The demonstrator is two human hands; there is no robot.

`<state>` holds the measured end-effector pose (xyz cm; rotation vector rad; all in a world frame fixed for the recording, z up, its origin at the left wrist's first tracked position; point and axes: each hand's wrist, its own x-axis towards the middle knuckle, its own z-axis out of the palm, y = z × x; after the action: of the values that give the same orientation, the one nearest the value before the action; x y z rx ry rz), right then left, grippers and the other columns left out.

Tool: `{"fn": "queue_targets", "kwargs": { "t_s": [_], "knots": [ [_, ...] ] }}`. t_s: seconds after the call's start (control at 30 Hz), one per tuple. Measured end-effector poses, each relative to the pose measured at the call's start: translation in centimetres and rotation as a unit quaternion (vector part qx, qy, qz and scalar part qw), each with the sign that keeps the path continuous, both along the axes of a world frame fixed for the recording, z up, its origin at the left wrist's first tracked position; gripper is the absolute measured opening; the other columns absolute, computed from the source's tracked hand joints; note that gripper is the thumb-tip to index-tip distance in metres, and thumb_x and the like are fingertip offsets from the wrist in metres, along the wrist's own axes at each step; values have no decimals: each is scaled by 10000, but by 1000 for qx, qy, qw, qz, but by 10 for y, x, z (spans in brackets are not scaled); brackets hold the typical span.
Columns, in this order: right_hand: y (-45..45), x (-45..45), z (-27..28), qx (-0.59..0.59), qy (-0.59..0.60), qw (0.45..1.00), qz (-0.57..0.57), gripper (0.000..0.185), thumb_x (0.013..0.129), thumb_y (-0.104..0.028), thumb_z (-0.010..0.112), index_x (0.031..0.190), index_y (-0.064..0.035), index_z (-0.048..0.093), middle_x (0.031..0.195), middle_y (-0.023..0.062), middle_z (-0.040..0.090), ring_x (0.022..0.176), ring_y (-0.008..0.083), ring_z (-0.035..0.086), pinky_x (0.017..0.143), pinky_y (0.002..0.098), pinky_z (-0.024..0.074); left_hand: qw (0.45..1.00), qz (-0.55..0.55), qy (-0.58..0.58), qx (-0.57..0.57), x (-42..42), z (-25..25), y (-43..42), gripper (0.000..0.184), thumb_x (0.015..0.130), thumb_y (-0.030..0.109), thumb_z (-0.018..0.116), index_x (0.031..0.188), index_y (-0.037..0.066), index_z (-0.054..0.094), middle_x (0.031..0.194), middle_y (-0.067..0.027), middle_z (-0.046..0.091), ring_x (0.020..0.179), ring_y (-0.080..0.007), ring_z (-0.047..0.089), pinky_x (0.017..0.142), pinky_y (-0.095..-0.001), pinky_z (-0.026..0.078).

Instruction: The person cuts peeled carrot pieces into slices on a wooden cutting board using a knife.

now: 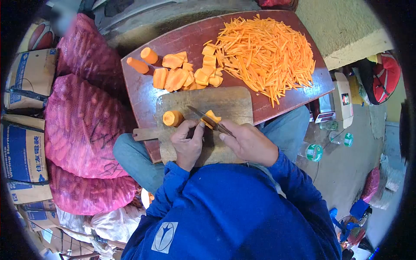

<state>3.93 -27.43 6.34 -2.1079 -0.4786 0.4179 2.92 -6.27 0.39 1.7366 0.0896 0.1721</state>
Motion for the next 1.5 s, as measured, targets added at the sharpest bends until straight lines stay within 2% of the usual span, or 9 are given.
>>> {"fn": "queue_targets", "kwargs": {
  "t_s": [0.17,0.47,0.6,0.67,0.87,1.0,1.13,1.2,1.5],
  "knots": [
    [-15,5,35,130,112,979,-107,352,1071,-184,623,1365,9,599,997,197,671,893,221,640,818,386,532,999,9,36,-19,-1,-6,2,68,996,28,744,1019,-34,760,854,-23,722,748,-81,635,675,-246,511],
    [-90,-18,53,25,140,990,-5,335,1025,-195,687,1311,-20,674,921,196,715,775,261,688,745,412,545,997,70,-6,-25,-11,8,22,120,957,34,785,1064,-17,766,880,-50,709,731,-95,626,641,-242,491],
    [-83,2,47,-60,128,985,99,353,990,-189,706,1317,-57,684,960,209,738,800,352,711,751,431,556,982,115,-96,115,-8,16,46,405,870,16,832,1256,-3,711,996,-57,689,864,-125,633,754,-254,497],
    [-77,22,44,-78,122,982,120,318,976,-170,732,1237,6,683,938,175,723,833,193,687,786,360,557,955,120,-100,252,3,36,52,585,816,24,856,1364,14,651,1131,-110,652,1020,-201,637,882,-309,511],
    [-57,96,26,-46,-44,993,98,309,983,-176,709,1216,26,732,896,140,760,801,196,719,774,350,571,965,59,-96,237,19,18,56,669,779,116,877,1390,23,620,1221,-185,610,1172,-376,561,1035,-471,467],
    [-46,134,23,-42,-5,995,85,336,988,-221,714,1210,31,725,921,170,773,827,209,737,773,382,575,950,57,-106,287,23,0,58,649,785,120,871,1380,26,628,1224,-188,612,1174,-391,566,1050,-479,456],
    [-41,135,33,14,69,997,36,240,1045,-215,654,1112,11,698,729,-2,621,677,101,627,619,295,507,952,56,-115,279,22,-2,60,622,789,118,864,1362,26,639,1223,-191,609,1170,-390,563,1046,-484,450],
    [-37,126,22,84,120,978,-145,191,1085,-203,601,1096,-20,653,699,-28,553,611,57,559,555,256,460,953,56,-113,276,20,-1,60,610,793,120,859,1356,27,643,1222,-188,608,1168,-388,562,1041,-483,450],
    [-1,165,-4,127,-16,976,-175,217,1108,-191,548,1178,-3,630,720,-13,542,556,78,522,518,271,439,944,55,-122,302,22,2,60,589,796,123,855,1337,21,646,1187,-181,626,1124,-391,582,1007,-479,459]
  ]
}}
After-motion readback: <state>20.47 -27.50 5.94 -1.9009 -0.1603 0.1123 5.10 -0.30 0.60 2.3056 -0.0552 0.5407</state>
